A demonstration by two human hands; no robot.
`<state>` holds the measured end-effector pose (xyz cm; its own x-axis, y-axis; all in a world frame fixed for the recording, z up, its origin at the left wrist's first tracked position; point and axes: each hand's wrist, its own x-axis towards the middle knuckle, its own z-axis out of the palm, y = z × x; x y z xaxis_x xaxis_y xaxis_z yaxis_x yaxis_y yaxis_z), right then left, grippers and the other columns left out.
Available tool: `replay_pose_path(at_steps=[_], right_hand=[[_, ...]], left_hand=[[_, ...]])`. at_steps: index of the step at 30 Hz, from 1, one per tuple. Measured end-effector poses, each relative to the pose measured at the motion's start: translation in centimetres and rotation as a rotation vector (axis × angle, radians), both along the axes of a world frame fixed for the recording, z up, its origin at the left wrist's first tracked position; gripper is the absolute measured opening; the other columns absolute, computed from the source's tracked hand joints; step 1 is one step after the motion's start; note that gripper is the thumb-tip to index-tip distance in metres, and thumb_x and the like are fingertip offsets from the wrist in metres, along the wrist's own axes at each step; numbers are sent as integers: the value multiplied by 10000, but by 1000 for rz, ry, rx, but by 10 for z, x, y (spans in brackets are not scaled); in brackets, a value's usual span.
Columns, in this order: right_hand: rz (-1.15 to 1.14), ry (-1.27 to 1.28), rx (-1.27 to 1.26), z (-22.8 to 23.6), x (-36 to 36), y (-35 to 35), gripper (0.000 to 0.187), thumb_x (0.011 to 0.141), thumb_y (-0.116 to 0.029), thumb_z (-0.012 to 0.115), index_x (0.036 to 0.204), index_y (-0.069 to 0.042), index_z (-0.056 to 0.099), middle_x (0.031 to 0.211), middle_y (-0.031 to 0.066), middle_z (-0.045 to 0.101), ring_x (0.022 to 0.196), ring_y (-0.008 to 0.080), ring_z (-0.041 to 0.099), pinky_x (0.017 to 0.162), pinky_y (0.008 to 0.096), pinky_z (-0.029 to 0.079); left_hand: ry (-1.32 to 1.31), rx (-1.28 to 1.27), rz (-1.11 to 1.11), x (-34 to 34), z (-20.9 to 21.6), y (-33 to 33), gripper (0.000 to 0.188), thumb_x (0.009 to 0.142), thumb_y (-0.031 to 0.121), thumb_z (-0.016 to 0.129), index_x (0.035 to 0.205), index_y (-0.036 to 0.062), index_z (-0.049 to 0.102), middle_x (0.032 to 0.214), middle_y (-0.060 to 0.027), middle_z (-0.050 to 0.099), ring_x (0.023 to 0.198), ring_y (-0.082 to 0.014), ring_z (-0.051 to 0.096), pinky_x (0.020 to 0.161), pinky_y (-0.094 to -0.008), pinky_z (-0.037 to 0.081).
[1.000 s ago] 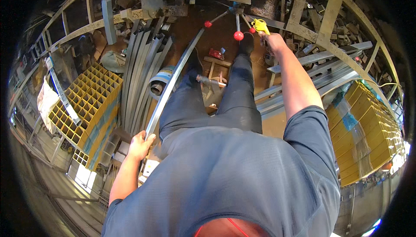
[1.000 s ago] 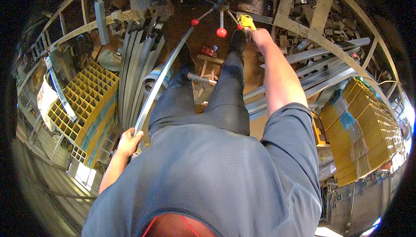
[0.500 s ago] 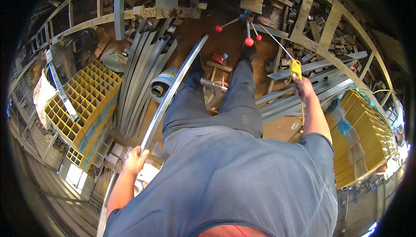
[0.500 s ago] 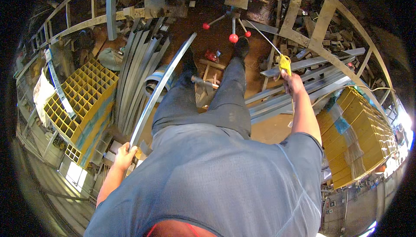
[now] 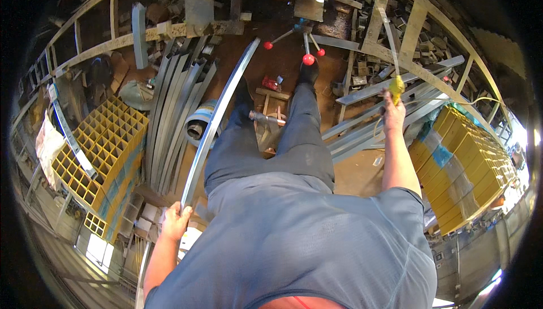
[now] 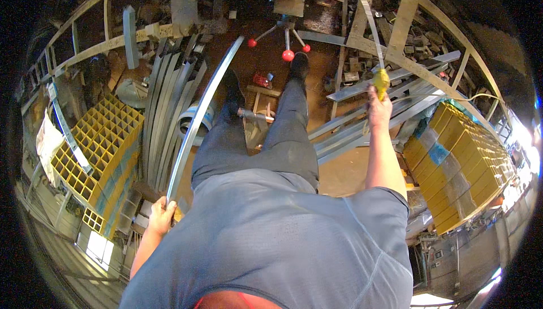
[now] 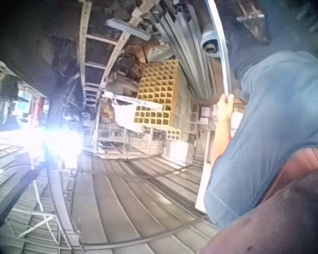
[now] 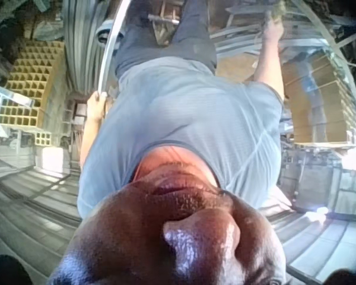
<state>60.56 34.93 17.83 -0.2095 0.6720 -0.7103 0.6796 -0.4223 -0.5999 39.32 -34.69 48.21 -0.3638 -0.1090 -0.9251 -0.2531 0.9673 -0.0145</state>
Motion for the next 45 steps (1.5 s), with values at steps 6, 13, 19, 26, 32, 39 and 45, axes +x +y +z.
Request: replay_pose_path(at_steps=[6,13,19,26,32,39,45], right_hand=[[137,-274,134,2,-2,-63,300,1039,-302,756,1190,-43,778,1069,62,804,1005,168,712,962,349,535],[310,-541,95,-16,29,-117,366,1036,-387,717,1148,-38,732,1046,227,781,1014,411,745,908,487,561],[353,-466,231,-39,-42,-107,392,1058,-384,655,1175,-16,721,1098,270,769,1091,460,723,938,525,551],[335,-435,258,-56,-102,-79,443,1062,-416,633,1191,2,709,1116,302,759,1103,479,719,949,548,553],[331,-459,276,-65,-141,-43,460,1076,-452,604,1243,-38,711,1181,267,769,1147,460,726,969,545,566],[320,-475,240,-40,-190,-5,467,1065,-469,614,1231,-47,725,1207,250,772,1168,456,723,969,557,566],[342,-463,273,-39,-215,29,464,1060,-466,621,1232,-50,730,1211,240,773,1173,447,726,977,553,568]], left_hand=[[38,41,50,6,-10,13,470,991,426,764,953,-28,652,801,-242,679,728,-383,608,728,-489,518],[-10,-41,-3,-18,-12,58,492,990,424,770,909,-41,632,775,-243,641,725,-358,642,710,-495,520],[25,-92,-55,-16,-17,58,501,988,438,776,926,-43,652,769,-245,629,697,-347,570,716,-479,516],[38,-100,-76,-19,-16,72,470,988,426,769,961,-36,689,772,-221,660,720,-352,633,726,-478,525],[43,-61,-77,-17,-22,78,462,987,419,770,955,-35,690,763,-207,663,701,-312,630,707,-453,520],[17,-88,-76,-11,-27,75,509,1003,461,759,955,-39,680,749,-198,654,693,-322,612,710,-458,516],[28,-75,-58,-13,-25,88,523,1004,481,747,987,-39,696,792,-205,682,747,-327,657,740,-465,527]])
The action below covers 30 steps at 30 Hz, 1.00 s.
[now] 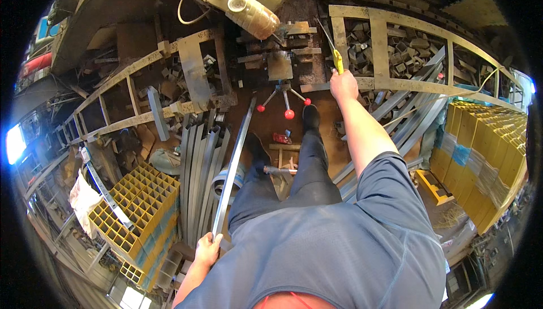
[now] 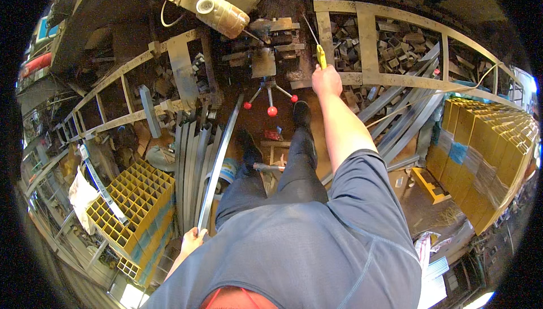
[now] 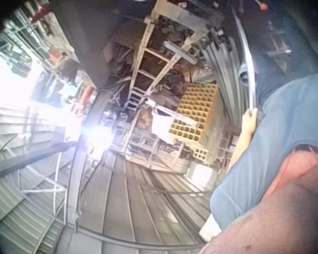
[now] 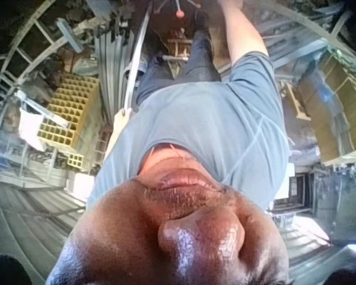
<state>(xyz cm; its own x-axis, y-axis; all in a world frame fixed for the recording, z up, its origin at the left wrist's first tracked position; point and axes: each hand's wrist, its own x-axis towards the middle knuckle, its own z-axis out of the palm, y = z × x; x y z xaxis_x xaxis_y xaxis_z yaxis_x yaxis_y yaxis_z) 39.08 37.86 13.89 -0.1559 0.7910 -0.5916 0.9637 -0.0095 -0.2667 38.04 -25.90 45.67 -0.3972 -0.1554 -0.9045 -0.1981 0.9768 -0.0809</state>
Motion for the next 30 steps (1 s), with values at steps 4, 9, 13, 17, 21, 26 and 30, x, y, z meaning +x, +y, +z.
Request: replay_pose_path(at_steps=[4,9,13,17,21,26,30], right_hand=[[51,-31,0,7,-29,25,468,1057,-470,632,1263,-61,727,1244,221,770,1201,421,726,1003,538,574],[69,-85,-52,12,-60,61,473,1045,-469,650,1275,-68,750,1270,201,774,1217,392,733,1014,508,587],[86,-67,-53,7,-66,74,472,1036,-450,649,1265,-54,766,1267,217,772,1209,408,733,1002,511,590],[101,-38,-36,1,-75,85,460,1030,-419,638,1281,-53,759,1277,218,769,1216,419,730,1002,511,590],[77,-44,-76,6,-88,92,480,1051,-458,623,1295,-67,757,1294,213,765,1225,415,728,1019,519,585],[32,-3,-94,-5,-91,96,441,1042,-417,644,1258,-59,788,1285,193,777,1208,383,742,1005,492,593],[-36,50,-112,-16,-95,104,497,1048,-477,637,1277,-59,778,1325,198,760,1249,395,717,1039,504,572]], left_hand=[[-2,-25,-2,-1,1,7,522,1001,478,745,1003,-42,707,800,-204,698,759,-312,685,747,-459,538],[23,-27,10,0,7,25,518,997,475,745,971,-41,703,731,-194,672,693,-300,671,711,-451,537],[21,-16,-10,5,1,15,535,995,484,748,937,-45,684,715,-199,662,672,-307,659,691,-453,532],[48,31,48,11,-9,11,550,996,489,746,908,-48,661,706,-214,647,655,-316,654,680,-460,526],[77,34,54,20,-20,-10,549,996,488,752,888,-40,646,683,-200,629,628,-291,635,663,-448,521],[55,16,129,16,-15,16,565,995,477,756,838,-42,599,645,-164,570,611,-231,594,645,-433,512],[53,3,128,12,-12,37,589,999,485,750,816,-46,573,642,-163,543,622,-219,580,640,-438,505]])
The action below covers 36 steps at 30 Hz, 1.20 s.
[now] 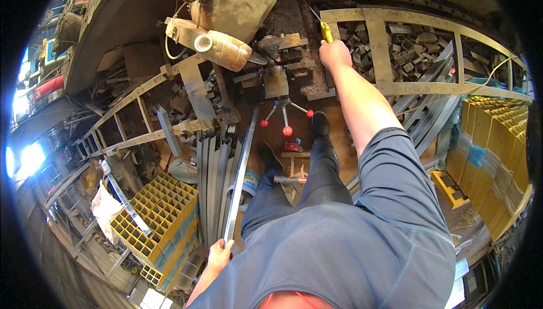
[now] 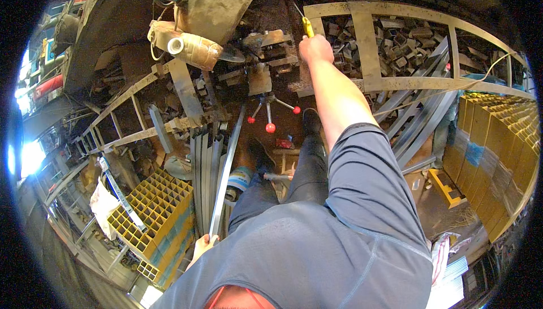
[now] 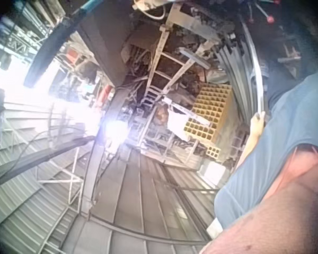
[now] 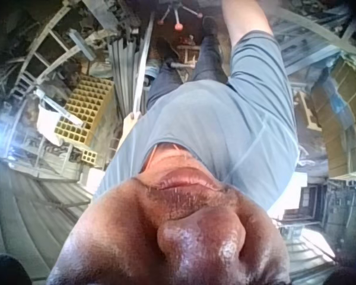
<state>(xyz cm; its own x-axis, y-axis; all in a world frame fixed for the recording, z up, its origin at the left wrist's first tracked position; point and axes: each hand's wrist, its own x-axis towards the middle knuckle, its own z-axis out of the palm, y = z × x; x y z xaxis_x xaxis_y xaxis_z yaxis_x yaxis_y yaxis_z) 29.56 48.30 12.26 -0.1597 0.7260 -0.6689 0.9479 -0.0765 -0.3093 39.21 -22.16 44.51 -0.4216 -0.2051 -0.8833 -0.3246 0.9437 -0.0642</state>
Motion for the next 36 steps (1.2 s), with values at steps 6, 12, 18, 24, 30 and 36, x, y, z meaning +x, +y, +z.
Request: replay_pose_path(at_steps=[6,12,18,24,30,36], right_hand=[[-10,74,-77,-9,-15,21,533,1045,-480,640,1326,-40,744,1352,219,742,1297,399,691,1078,500,553],[-100,155,-25,-3,-16,25,574,1027,-485,676,1259,34,754,1299,292,736,1268,431,695,1054,497,549],[129,189,-39,-5,11,11,577,1031,-493,677,1209,50,759,1227,298,754,1210,441,716,1019,510,561],[59,273,-64,-26,42,1,553,1010,-477,699,1159,51,773,1123,324,764,1149,452,735,980,514,569],[132,129,-115,-11,20,26,578,996,-510,712,1311,-28,761,1332,231,751,1233,379,731,1075,462,561],[313,116,-116,6,45,60,560,1002,-501,705,1236,3,782,1170,256,787,1133,378,764,991,459,587]], left_hand=[[12,13,-59,1,-4,0,575,1008,476,743,825,-44,583,656,-170,550,632,-227,544,632,-438,492],[-62,-71,22,-9,9,49,491,1022,437,740,925,-41,683,681,-117,598,649,-189,553,631,-409,480],[-68,-70,15,-10,2,27,416,1029,382,743,979,-31,717,736,-108,654,694,-152,568,647,-380,476],[-96,-45,40,-22,-7,15,393,1030,369,751,997,-23,731,749,-63,665,704,-139,570,644,-371,477],[-91,24,95,-26,-11,3,366,1047,341,748,963,-13,708,723,-18,614,680,-111,534,613,-353,452],[-77,-33,2,-26,-2,39,383,1049,349,741,963,-22,702,721,-33,618,671,-126,530,613,-364,457]])
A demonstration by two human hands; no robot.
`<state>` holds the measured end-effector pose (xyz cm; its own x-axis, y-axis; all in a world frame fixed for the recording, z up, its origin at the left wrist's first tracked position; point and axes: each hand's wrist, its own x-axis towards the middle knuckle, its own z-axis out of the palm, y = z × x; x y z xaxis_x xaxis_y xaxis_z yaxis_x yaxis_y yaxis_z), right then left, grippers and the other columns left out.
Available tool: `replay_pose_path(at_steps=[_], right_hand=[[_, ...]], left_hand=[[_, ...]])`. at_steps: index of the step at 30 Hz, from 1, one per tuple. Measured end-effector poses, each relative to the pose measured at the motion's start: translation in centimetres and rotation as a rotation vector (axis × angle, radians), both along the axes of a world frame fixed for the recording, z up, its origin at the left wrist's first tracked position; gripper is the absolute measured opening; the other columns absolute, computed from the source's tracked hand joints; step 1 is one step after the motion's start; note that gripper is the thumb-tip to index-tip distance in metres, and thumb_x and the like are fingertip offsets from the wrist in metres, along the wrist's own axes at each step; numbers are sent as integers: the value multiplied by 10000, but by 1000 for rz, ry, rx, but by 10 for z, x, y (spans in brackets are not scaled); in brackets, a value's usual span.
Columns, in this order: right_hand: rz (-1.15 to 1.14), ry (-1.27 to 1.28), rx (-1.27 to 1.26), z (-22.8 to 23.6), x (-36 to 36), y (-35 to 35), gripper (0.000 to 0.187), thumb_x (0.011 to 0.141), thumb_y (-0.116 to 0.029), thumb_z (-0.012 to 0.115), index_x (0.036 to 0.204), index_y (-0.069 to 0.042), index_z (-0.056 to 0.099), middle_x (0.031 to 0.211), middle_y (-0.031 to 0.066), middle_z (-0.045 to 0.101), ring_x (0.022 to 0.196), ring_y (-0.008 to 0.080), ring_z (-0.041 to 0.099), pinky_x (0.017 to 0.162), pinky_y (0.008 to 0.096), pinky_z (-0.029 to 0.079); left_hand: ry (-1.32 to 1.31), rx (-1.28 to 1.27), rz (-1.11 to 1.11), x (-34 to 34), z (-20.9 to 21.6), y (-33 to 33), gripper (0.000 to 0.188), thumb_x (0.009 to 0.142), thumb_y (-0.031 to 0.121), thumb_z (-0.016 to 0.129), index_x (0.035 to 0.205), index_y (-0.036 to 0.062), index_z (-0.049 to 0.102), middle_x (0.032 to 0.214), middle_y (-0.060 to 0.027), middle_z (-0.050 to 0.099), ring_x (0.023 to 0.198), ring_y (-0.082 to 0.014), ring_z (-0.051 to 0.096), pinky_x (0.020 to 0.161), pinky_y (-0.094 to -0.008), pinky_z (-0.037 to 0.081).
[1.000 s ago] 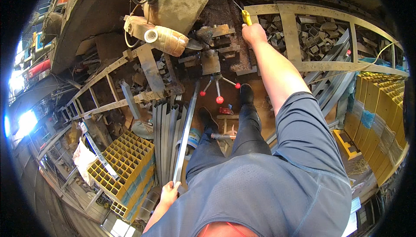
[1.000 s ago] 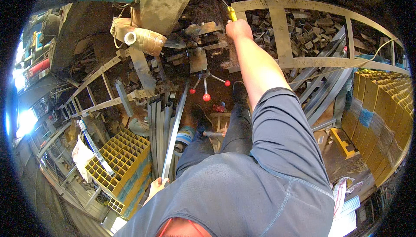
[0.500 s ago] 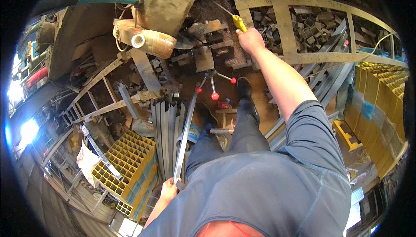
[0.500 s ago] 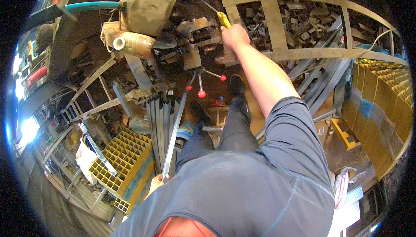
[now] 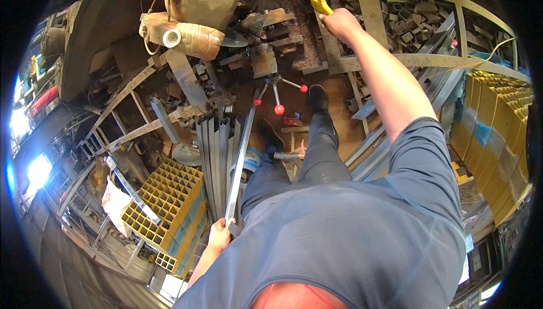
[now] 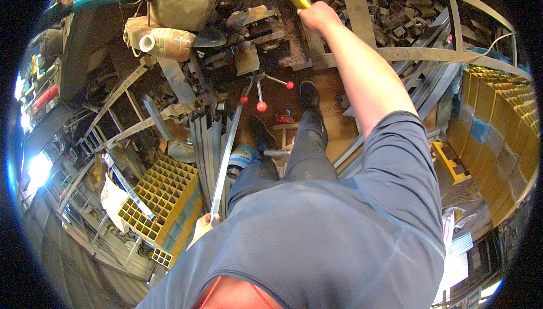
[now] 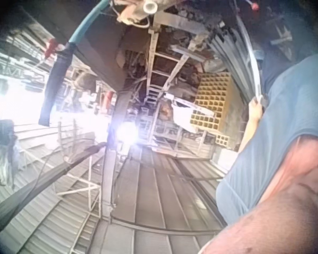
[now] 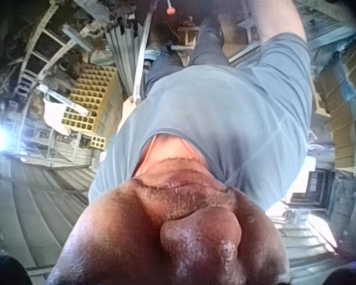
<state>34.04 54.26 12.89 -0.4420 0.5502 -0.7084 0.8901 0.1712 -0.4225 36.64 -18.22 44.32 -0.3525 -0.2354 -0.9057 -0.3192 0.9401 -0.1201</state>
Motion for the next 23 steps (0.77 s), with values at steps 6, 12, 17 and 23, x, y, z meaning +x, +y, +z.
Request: replay_pose_path(at_steps=[6,12,17,23], right_hand=[[-20,-72,-55,30,-7,-29,593,1021,-523,671,1352,-37,745,1320,209,759,1216,360,738,1044,469,574],[-27,-50,107,6,-26,-35,580,1023,-520,665,1263,-2,771,1259,259,760,1202,417,726,1008,482,579],[-98,-6,28,11,-39,-50,639,1004,-537,663,1305,20,751,1306,259,748,1245,399,715,1065,468,554],[-78,30,1,-11,-44,-35,618,964,-546,742,1305,-32,777,1310,249,754,1261,346,726,1079,428,557]], left_hand=[[-37,51,-10,7,-12,-29,469,1036,430,740,914,-19,686,702,-46,616,688,-130,551,630,-371,471],[-23,84,47,-3,-13,-29,419,1034,426,752,941,20,710,747,-25,632,711,-104,564,638,-346,478],[-50,51,98,-1,-6,-12,345,1046,340,741,990,0,728,781,-34,652,742,-115,572,675,-344,497],[-28,4,5,1,-9,-19,437,1029,413,765,1074,-22,751,823,-65,711,783,-148,596,738,-353,513]])
